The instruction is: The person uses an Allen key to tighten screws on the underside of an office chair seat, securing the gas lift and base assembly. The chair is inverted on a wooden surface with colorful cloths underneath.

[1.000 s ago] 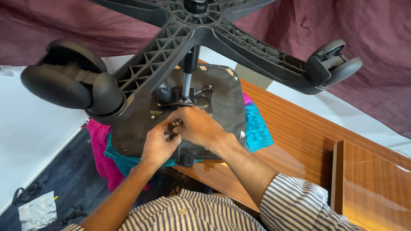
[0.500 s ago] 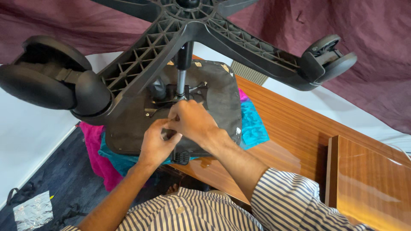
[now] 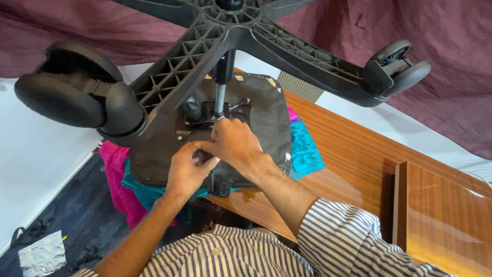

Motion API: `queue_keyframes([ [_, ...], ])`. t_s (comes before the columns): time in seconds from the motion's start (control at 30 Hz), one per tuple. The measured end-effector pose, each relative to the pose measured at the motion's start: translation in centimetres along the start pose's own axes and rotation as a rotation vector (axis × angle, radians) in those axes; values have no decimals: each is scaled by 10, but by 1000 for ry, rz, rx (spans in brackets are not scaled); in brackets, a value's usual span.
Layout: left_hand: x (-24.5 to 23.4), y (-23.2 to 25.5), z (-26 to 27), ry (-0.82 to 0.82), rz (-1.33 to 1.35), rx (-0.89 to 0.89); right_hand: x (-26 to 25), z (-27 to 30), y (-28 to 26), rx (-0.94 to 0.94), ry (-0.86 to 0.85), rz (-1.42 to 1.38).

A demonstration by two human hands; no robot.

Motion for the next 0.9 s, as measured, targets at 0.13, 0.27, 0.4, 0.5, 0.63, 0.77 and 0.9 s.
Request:
queue_keyframes([
  [0.13, -4, 4, -3, -58, -121, 21, -2, 3, 2, -272, 1, -88],
  [0.27, -1, 4, 0, -111, -133, -35, -1, 4, 4, -374, 19, -180],
  [0.4, -1, 1, 2, -94, -141, -19, 1, 4, 1, -55, 72, 14],
  [0.5, 1, -2, 2, -80, -71, -2, -6, 7, -3, -21, 30, -2],
  [0.63, 2, -9, 4, -86, -34, -33, -7, 13, -12, -78, 69, 53],
  [0.77, 3, -17, 6, -100, -3, -17, 0, 16, -14, -140, 58, 55],
  [0.9, 1, -21, 5, -116, 10, -30, 4, 16, -10, -232, 18, 66],
])
Point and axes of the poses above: each hand's wrist, its own z-axis away from the middle knuckle, its own x-axis out of the palm, y = z × x, the point moved 3 cm from there along -z, towards the middle knuckle, and after that the axes turned 11 degrees about x, right-handed, at the moved point
